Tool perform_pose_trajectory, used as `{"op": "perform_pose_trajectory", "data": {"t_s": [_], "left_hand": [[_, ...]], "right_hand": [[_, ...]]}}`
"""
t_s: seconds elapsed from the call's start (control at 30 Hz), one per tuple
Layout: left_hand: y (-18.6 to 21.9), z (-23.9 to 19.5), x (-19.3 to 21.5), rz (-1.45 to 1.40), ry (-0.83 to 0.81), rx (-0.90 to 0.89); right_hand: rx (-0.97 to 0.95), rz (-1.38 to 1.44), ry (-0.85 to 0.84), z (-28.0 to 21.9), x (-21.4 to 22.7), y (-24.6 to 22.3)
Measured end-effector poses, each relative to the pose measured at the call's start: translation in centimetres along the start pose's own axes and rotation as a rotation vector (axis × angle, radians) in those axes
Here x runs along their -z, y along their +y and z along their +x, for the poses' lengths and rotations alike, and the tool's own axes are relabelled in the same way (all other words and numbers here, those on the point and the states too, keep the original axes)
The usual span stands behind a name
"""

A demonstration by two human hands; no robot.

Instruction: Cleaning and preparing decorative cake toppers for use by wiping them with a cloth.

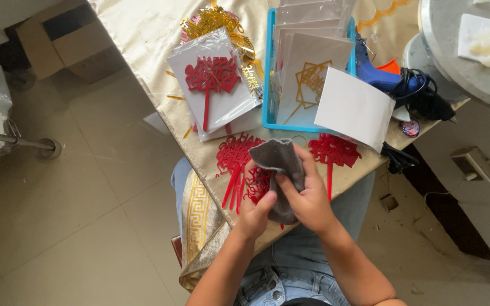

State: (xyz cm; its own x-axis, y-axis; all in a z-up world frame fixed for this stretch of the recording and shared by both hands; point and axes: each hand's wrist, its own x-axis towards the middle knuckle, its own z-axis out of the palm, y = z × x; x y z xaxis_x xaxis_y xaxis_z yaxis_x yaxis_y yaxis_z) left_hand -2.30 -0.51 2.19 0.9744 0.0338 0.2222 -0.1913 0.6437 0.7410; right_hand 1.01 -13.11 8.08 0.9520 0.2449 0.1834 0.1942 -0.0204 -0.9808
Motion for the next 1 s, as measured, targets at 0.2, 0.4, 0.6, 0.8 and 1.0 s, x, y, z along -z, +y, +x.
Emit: {"op": "perform_pose_trajectory", "data": {"t_s": [0.2,0.4,0.6,0.8,1.0], "left_hand": [[1.4,0.9,-0.8,0.072,0.025,0.041],[2.1,2.0,-0.9,-0.254,0.015,0.091],[1.3,1.4,-0.1,-0.351,-0.01,0.153],[-2.9,-0.5,2.1,-0.574,0.068,0.331],[-6.3,-1.7,3.9,-0.327,-0.11,0.28]], "right_hand": [[0.139,-0.213,0.172,-0.4,1.4,1.8],[0.302,-0.053,0.364,-1.1,1.4,-1.4],[0.196,-0.151,0.217,-3.3,0.8,1.7],[0.347,-0.659,-0.351,-1.0,-1.7,0.3],[0.383,-0.685,-0.266,-0.7,-1.3,1.7]]}}
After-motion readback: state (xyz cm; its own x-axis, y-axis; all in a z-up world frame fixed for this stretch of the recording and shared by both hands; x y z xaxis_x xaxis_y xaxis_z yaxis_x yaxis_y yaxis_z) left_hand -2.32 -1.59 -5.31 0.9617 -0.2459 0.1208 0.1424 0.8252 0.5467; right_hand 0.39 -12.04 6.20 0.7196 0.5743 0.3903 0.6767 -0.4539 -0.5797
